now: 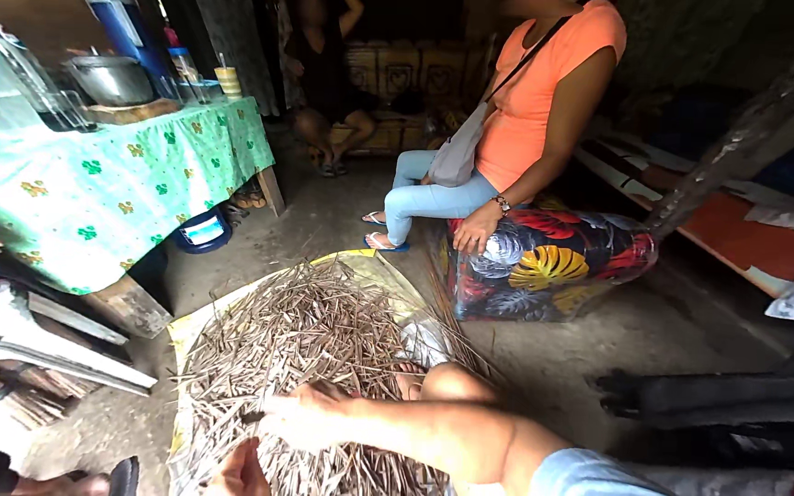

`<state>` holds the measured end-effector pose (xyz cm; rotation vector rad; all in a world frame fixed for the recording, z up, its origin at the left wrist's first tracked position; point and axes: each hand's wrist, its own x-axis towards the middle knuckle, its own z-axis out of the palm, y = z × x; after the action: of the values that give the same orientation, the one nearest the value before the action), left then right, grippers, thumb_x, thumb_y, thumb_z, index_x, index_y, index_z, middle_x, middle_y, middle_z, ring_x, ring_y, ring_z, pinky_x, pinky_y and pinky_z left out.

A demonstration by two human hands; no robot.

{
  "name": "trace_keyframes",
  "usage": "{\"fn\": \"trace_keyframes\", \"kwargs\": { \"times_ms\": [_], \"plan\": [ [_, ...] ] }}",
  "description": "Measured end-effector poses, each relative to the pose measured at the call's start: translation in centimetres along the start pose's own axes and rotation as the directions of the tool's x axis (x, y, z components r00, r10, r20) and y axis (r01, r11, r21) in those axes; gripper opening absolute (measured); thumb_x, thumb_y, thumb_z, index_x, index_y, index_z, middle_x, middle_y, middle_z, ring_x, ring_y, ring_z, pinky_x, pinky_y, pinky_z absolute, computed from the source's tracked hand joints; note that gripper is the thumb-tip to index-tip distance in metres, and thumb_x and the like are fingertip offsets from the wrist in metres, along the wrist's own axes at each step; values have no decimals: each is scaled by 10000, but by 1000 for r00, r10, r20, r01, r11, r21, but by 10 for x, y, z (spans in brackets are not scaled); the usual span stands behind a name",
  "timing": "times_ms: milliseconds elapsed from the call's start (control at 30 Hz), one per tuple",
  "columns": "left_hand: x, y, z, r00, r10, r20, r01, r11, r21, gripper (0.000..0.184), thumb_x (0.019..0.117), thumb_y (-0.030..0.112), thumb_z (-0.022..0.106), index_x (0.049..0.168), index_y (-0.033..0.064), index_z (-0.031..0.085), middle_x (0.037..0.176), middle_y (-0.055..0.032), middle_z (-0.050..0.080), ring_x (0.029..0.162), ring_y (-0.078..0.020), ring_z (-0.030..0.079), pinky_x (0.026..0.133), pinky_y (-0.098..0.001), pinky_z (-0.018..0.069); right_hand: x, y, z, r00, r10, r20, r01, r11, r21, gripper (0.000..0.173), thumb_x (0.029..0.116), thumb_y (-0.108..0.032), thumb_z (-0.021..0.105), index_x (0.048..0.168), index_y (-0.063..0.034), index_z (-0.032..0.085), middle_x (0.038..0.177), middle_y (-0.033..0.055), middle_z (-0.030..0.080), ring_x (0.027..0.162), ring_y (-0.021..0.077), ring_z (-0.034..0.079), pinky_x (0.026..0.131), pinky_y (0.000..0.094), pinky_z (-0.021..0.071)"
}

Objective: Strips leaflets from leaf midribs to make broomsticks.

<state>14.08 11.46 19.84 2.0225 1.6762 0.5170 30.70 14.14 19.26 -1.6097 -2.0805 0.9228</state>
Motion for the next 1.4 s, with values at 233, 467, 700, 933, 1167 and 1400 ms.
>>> {"fn": "trace_keyframes", "kwargs": {
  "times_ms": [233,467,700,933,1167,1400],
  "plan": [
    [-4,-2,-3,998,51,25,-50,998,-42,307,1043,117,497,1205,11,735,1008,-241,745,939,-452,716,848,-690,501,17,26,-52,923,326,-206,-313,945,94,402,1116,-270,408,1271,38,616,1180,249,677,1141,366,657,1006,542,492],
    [1,8,-13,991,-79,111,88,992,-85,330,1081,166,445,1253,81,714,1065,-168,745,1002,-343,714,901,-588,523,13,60,-50,909,257,-328,-166,945,282,381,1115,-266,407,1045,19,649,796,136,567,693,243,549,690,448,486],
    [3,13,-5,993,-56,100,66,993,-100,322,1064,166,466,1217,58,729,1003,-176,749,953,-356,721,867,-591,535,-9,18,-7,997,-62,-54,70,986,154,373,1085,-269,438,1095,22,670,868,135,651,796,214,623,781,422,512],
    [5,9,-4,993,-16,115,35,987,-159,325,1074,175,450,1193,56,728,916,-141,732,841,-297,698,800,-546,528,-7,26,-12,987,-115,-112,119,993,24,382,1091,-255,430,1125,34,677,896,186,694,853,297,686,813,499,532],
    [1,14,-7,996,-68,49,68,998,7,320,1073,173,478,1251,104,735,1005,-166,763,955,-374,730,854,-602,534,8,58,-55,889,280,-363,-262,960,98,385,1119,-292,411,1116,10,648,912,213,657,877,369,659,804,589,509],
    [4,18,3,998,-54,24,54,999,-3,280,1053,174,507,1036,40,751,893,-178,741,880,-377,726,784,-596,539,-15,7,-9,996,-86,22,85,996,28,383,1103,-280,395,1096,13,643,850,150,638,801,260,633,762,456,500]
  ]
}}
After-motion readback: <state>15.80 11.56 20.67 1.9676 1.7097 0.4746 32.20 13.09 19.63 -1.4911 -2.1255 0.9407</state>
